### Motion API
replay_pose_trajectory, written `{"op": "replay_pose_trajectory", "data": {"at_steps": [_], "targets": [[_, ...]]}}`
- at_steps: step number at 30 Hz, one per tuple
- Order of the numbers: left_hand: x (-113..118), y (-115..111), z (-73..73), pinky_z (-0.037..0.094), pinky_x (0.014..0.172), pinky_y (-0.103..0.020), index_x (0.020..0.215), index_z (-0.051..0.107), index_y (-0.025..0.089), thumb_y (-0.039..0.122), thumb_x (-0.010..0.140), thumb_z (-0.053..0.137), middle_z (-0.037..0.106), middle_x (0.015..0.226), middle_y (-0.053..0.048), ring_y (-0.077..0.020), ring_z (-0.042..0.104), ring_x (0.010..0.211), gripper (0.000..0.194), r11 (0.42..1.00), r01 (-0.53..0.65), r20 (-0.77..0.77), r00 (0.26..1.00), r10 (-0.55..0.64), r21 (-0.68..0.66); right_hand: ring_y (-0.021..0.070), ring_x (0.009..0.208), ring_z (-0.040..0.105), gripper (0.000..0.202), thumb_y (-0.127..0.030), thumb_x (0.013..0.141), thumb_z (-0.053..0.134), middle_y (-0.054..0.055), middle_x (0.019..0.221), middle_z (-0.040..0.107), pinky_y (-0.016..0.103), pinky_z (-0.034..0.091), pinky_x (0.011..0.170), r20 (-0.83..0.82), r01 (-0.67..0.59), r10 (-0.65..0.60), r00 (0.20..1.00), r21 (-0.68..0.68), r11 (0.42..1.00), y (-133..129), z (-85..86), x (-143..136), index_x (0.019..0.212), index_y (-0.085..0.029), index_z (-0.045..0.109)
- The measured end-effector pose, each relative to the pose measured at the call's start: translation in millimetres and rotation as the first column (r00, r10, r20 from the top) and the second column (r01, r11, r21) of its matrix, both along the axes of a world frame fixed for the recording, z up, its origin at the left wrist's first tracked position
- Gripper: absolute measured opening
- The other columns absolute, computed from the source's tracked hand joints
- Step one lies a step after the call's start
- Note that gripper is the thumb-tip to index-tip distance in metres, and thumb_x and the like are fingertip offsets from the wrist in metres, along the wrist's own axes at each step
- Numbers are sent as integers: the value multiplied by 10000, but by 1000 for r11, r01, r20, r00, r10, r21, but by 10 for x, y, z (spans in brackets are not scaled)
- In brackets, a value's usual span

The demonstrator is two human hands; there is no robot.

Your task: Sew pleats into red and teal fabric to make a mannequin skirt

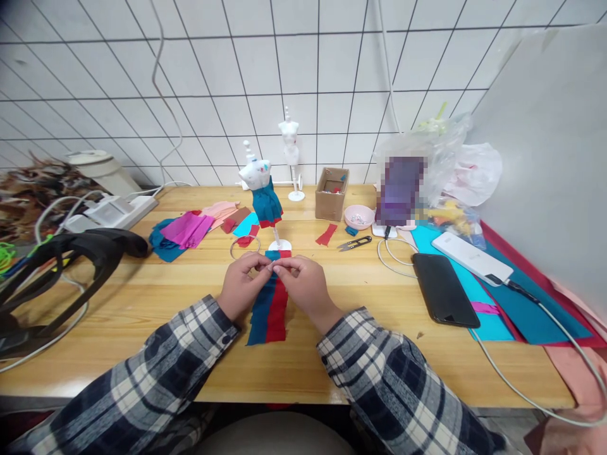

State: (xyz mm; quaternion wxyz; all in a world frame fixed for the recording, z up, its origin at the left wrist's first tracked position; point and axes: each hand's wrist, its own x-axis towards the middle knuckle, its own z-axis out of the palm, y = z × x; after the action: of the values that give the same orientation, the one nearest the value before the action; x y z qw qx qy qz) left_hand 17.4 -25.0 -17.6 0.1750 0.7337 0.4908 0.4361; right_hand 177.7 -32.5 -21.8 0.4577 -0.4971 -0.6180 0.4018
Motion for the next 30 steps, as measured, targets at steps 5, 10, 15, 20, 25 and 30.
{"op": "replay_pose_trajectory", "data": {"at_steps": [5,10,15,20,25,30], "targets": [[-21,21,-19,461,610,-257,764,714,159,273,790,597,694,714,-30,-146,591,640,165,988,-8,123,992,27,-152,155,734,621,199,-233,875,602,49,861,726,267,500,713,179,-37,-21,984,314,949,-44,13,11,980,-206,769],[-16,34,-49,483,607,-254,770,753,164,278,774,622,724,709,-34,-155,627,645,174,985,-2,183,983,34,-173,162,756,637,187,-226,886,602,45,889,733,276,511,740,237,-45,-41,971,347,937,-40,11,30,984,-216,762],[-5,28,-46,500,634,-258,787,769,157,265,782,617,746,736,-45,-166,662,678,186,980,17,191,981,22,-198,156,721,631,175,-224,882,608,45,856,727,268,501,701,261,-37,-56,964,340,940,-22,10,48,963,-200,762],[-4,20,-21,491,643,-270,785,778,175,243,795,617,747,727,-41,-168,659,678,175,991,7,58,998,1,-134,153,681,622,156,-236,858,633,45,834,722,266,491,659,306,-24,-92,947,354,935,-7,-1,68,943,-201,759],[23,-6,0,485,660,-281,736,768,210,219,777,640,745,703,-20,-165,642,673,135,1000,0,-73,997,0,-2,155,651,617,130,-235,834,637,42,782,717,271,489,642,309,9,-132,942,369,930,10,-6,75,856,-202,760],[31,-14,8,478,648,-278,724,752,208,187,775,620,742,698,-13,-158,635,653,142,1000,-4,-93,996,6,23,146,611,608,128,-236,810,641,36,754,721,262,485,607,219,32,-105,970,312,950,33,-9,72,815,-200,764]]}}
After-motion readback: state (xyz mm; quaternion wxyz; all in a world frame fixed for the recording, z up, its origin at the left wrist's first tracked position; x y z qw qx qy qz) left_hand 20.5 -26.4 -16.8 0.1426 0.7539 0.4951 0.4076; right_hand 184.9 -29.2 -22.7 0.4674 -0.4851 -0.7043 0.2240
